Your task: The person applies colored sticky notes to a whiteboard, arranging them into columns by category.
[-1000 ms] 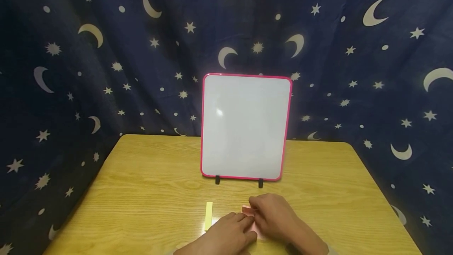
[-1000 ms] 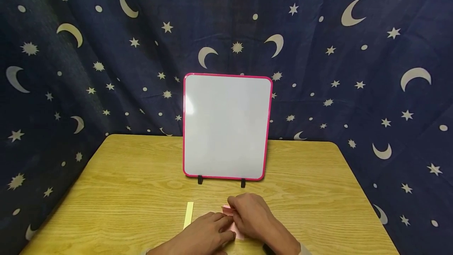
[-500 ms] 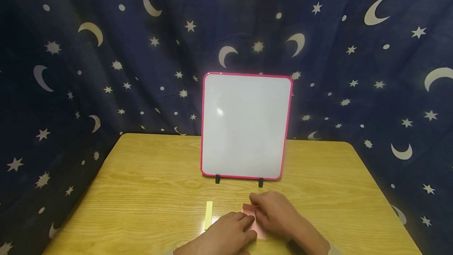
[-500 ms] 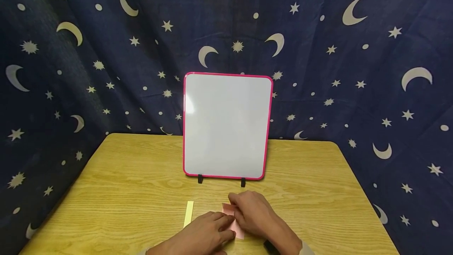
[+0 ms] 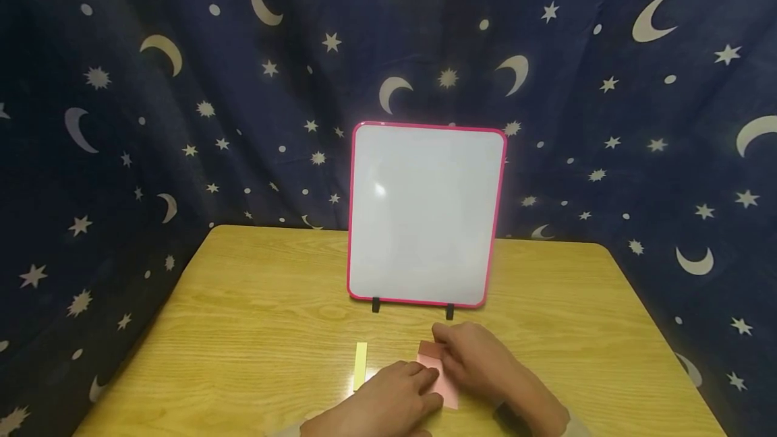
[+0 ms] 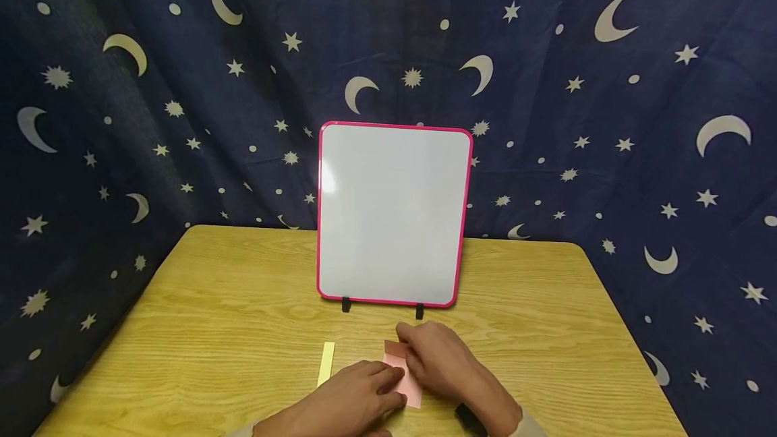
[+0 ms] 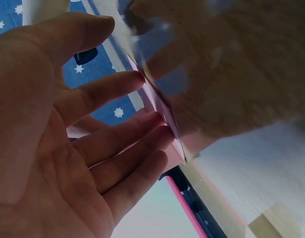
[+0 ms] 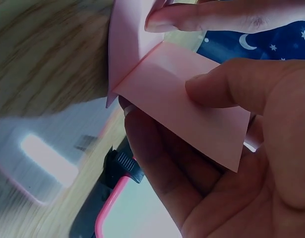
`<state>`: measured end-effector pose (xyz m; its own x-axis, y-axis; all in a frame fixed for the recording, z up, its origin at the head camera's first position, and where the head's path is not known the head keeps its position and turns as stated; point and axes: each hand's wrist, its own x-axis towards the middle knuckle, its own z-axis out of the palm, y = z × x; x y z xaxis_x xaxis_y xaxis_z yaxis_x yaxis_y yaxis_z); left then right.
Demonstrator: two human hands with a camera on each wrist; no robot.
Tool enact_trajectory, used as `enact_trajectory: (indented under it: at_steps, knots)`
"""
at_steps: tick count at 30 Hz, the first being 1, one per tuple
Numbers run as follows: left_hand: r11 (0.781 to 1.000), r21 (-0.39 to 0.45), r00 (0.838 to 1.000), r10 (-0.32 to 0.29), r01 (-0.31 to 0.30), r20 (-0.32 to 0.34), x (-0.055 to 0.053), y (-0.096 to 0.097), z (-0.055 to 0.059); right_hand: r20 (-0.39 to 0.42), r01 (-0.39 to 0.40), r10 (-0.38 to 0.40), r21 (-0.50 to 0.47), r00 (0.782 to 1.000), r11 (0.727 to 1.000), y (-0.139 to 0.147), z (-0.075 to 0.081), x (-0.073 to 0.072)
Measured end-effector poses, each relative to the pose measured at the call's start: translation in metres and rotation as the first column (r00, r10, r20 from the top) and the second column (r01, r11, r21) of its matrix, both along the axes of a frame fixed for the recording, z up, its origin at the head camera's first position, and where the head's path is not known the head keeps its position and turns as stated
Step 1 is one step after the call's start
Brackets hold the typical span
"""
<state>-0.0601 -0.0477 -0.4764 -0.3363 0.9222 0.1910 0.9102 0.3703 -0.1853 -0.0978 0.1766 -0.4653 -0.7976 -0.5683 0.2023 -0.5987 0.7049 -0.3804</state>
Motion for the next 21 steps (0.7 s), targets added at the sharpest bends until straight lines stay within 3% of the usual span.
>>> enact_trajectory:
  at_steps: [21]
  knots:
    - [0.999, -0.038, 1.000, 0.017, -0.017, 0.020, -0.0001, 0.0013, 0.0005, -0.056, 0.034, -0.034, 0.003, 0.998, 0.999, 0.0051, -0.0015, -0.0054]
